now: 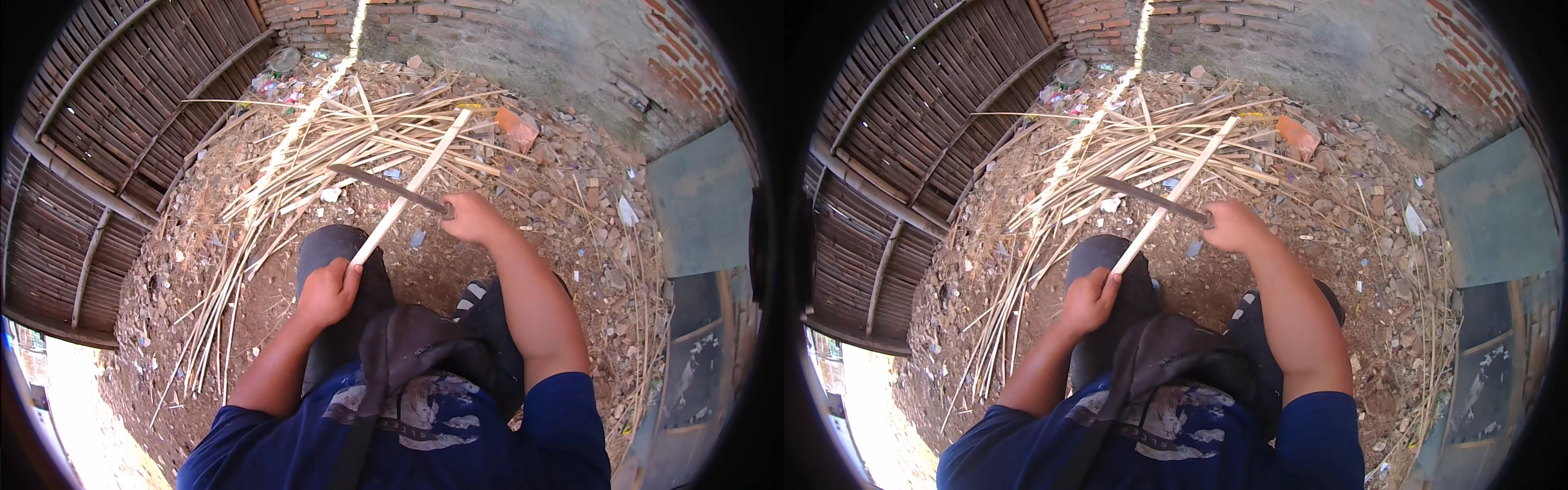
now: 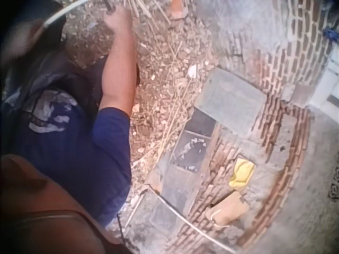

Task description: The person scrapes the outer layer of a bamboo strip using a blade, holding the strip against their leg and repeating the motion several times.

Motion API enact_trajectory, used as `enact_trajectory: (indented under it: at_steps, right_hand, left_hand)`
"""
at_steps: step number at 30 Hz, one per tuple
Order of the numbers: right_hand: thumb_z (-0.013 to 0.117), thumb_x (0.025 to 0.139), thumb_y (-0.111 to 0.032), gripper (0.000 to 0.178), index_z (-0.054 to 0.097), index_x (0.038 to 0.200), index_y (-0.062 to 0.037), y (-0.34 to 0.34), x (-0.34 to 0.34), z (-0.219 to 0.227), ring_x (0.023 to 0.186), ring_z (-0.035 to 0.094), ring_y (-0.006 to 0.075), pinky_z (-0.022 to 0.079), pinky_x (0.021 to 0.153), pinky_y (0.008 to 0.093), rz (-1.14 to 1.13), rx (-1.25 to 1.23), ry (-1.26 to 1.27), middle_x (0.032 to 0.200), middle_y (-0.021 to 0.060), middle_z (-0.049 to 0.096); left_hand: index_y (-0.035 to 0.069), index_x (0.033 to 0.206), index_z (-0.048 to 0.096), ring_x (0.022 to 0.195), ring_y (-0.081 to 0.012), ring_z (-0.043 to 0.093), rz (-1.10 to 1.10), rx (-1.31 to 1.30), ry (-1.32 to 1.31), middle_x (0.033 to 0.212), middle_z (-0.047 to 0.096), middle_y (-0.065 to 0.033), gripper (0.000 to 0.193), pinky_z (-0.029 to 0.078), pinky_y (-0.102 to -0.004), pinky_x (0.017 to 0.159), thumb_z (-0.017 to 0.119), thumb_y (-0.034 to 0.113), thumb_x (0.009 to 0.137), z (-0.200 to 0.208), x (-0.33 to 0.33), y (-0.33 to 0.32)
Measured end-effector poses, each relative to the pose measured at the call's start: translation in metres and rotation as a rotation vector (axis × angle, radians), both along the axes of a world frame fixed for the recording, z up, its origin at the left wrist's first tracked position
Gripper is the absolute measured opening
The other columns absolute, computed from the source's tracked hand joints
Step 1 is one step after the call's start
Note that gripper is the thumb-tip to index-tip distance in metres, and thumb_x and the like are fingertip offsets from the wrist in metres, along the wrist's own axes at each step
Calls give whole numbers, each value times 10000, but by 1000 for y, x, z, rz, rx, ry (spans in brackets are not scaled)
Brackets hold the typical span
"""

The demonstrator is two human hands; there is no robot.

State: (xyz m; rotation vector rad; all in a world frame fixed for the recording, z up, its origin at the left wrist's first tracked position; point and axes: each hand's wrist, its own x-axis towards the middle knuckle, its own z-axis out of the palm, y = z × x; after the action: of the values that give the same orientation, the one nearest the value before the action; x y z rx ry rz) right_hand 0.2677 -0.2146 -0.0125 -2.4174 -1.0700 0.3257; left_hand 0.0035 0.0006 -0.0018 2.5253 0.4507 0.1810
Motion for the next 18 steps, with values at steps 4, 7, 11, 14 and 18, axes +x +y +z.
enact_trajectory:
  at_steps: [4,7,11,14,18]
  right_hand:
    - [768,778,-298,445,722,1126,-25,23,-31,28,943,715,384,564,859,454,260,-177,-62,980,236,726]
    - [784,776,-332,530,713,1192,-11,13,-9,21,974,716,375,564,887,435,163,-121,148,1027,239,731]
    - [797,788,-357,590,688,1242,4,-11,23,14,983,717,345,555,890,400,-123,67,207,1052,224,732]
    - [777,782,-317,552,695,1243,-25,-11,15,11,995,715,363,561,889,431,-75,41,97,1070,222,733]
    - [752,740,-278,456,725,1152,-84,13,-27,28,970,700,402,567,860,488,248,-168,-2,1020,209,734]
  left_hand:
    - [25,855,584,731,-488,630,0,3,-14,738,629,-254,364,468,-560,645,568,339,1039,3,-2,-2]
    - [25,864,592,726,-484,633,-30,0,-51,737,631,-251,355,470,-551,640,565,332,1041,5,-10,-2]
    - [27,883,604,717,-476,637,-14,-31,-46,742,637,-248,340,475,-536,636,560,322,1045,8,-7,0]
    - [29,888,595,721,-485,642,-5,-43,-32,730,642,-247,331,483,-558,648,560,319,1044,9,-5,-2]
    - [30,890,591,734,-489,646,16,-47,16,729,646,-250,328,489,-570,661,560,319,1043,9,-3,-5]
